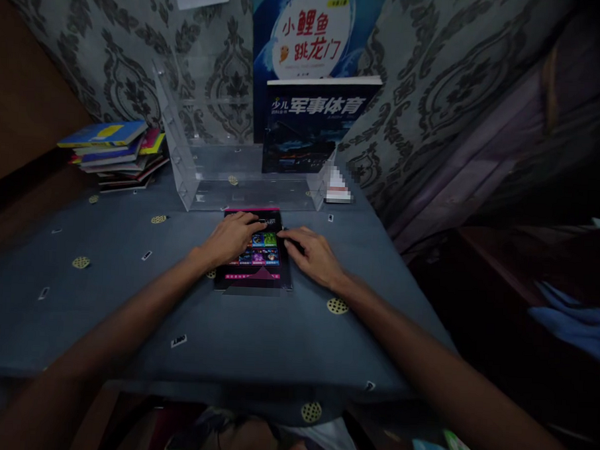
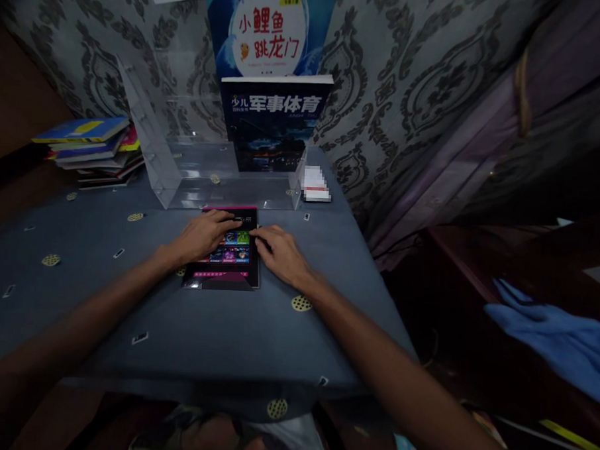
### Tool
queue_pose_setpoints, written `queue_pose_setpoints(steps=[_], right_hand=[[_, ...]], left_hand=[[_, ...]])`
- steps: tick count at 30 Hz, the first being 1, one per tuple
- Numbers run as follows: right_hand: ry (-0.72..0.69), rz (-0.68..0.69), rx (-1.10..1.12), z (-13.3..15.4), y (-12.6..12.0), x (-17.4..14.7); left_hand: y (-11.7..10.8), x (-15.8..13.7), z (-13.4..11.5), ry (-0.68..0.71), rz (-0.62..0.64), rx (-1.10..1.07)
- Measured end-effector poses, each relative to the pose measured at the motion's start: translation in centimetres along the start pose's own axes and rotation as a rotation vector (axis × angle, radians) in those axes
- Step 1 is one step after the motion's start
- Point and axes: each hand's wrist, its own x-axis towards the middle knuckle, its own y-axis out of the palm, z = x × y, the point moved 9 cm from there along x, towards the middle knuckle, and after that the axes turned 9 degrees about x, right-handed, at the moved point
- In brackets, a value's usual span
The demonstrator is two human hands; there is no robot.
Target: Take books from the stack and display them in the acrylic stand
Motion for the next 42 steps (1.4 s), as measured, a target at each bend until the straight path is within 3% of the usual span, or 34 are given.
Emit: queue_pose_setpoints(steps=[6, 13, 24, 42], right_hand=[[-0.056, -0.007, 0.010, 0.5, 0.1, -0.3], [-0.071, 0.006, 0.016, 0.5, 0.1, -0.3], [-0.001, -0.034, -0.020, 0.1, -0.4, -0.4], [-0.033, -0.031, 0.013, 1.3, -0.5, -1.6]], left_hand=[[0.4, 1.7, -2.0, 0.081, 0.009, -0.024], [0.8, 2.6, -2.2, 0.112, -0.015, -0.031], [0.6, 2.0, -2.6, 0.122, -0.058, -0.060], [0.0, -0.4, -4.0, 0.144, -0.012, -0.082]])
